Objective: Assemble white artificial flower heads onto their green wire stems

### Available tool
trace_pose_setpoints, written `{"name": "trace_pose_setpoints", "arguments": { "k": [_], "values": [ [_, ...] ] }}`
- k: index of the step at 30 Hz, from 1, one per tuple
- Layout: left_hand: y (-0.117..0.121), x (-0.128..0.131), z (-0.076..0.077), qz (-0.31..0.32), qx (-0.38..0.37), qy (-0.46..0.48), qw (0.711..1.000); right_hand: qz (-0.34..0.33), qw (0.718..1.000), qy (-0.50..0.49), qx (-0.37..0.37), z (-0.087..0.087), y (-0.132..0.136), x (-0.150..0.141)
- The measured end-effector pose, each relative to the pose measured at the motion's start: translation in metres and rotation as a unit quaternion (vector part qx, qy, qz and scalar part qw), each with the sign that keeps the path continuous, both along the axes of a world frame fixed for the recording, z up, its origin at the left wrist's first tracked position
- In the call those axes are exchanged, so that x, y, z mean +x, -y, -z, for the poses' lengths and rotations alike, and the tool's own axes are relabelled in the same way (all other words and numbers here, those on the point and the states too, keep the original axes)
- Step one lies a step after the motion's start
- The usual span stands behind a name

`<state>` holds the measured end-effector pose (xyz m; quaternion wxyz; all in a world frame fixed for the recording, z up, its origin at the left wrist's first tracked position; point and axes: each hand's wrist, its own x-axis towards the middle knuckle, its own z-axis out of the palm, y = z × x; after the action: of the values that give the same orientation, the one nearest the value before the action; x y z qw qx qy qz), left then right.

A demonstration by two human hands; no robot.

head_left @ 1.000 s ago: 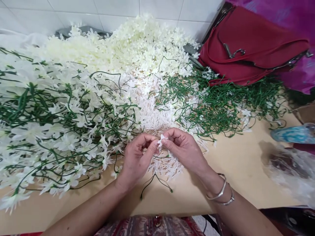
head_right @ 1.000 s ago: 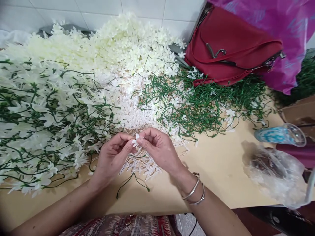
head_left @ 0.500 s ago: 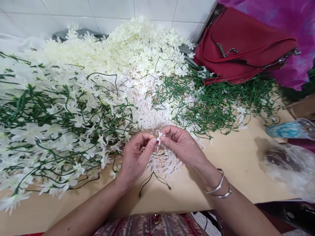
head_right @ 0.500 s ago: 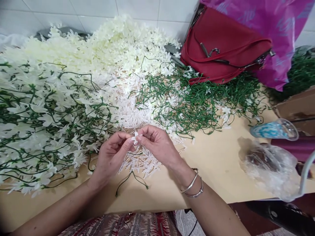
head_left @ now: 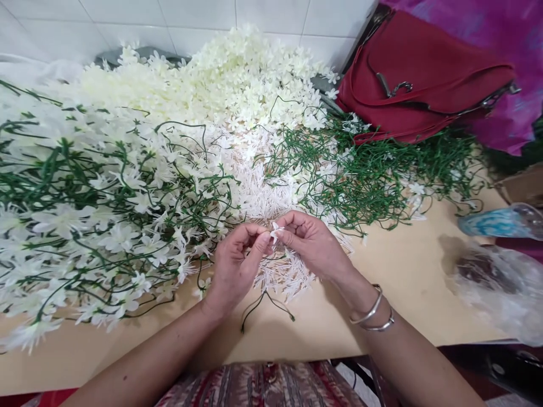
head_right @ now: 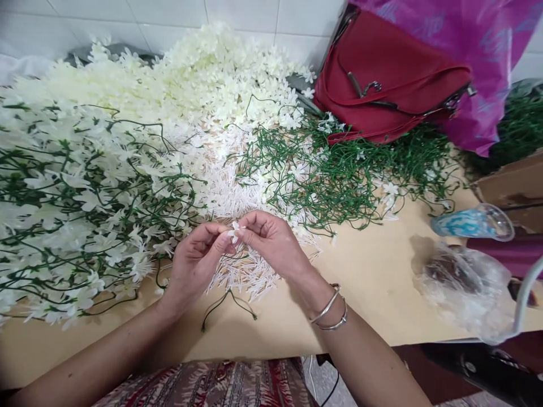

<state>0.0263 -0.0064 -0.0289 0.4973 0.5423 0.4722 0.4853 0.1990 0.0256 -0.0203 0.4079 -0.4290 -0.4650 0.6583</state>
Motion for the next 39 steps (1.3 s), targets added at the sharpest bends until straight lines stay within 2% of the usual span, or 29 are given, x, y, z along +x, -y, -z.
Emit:
{"name": "trace_pose_setpoints", "arguments": {
  "k": [6,13,27,33,36,39],
  "values": [
    [0.001,0.000,-0.004,0.005,0.017,-0.015,1.000,-0.005,0.999,-0.033,0.011,-0.001,-0.001,0.007],
    [0.002,0.002,-0.005,0.000,-0.001,-0.006,1.000,-0.004,1.000,-0.013,0.002,-0.001,0.000,0.004],
    [-0.001,0.000,-0.002,-0.014,0.010,-0.055,0.998,-0.003,0.999,0.034,-0.012,-0.001,0.002,0.003],
    [0.000,0.001,0.001,-0.011,0.029,-0.033,0.999,-0.007,1.000,-0.014,0.008,-0.002,0.001,0.000],
    [0.002,0.003,-0.012,-0.016,0.052,-0.012,0.998,-0.001,0.999,-0.026,0.046,-0.009,0.002,0.005],
    [0.001,-0.004,-0.043,-0.058,0.133,-0.007,0.989,0.037,0.994,-0.015,0.104,-0.017,0.000,0.019]
  ]
}}
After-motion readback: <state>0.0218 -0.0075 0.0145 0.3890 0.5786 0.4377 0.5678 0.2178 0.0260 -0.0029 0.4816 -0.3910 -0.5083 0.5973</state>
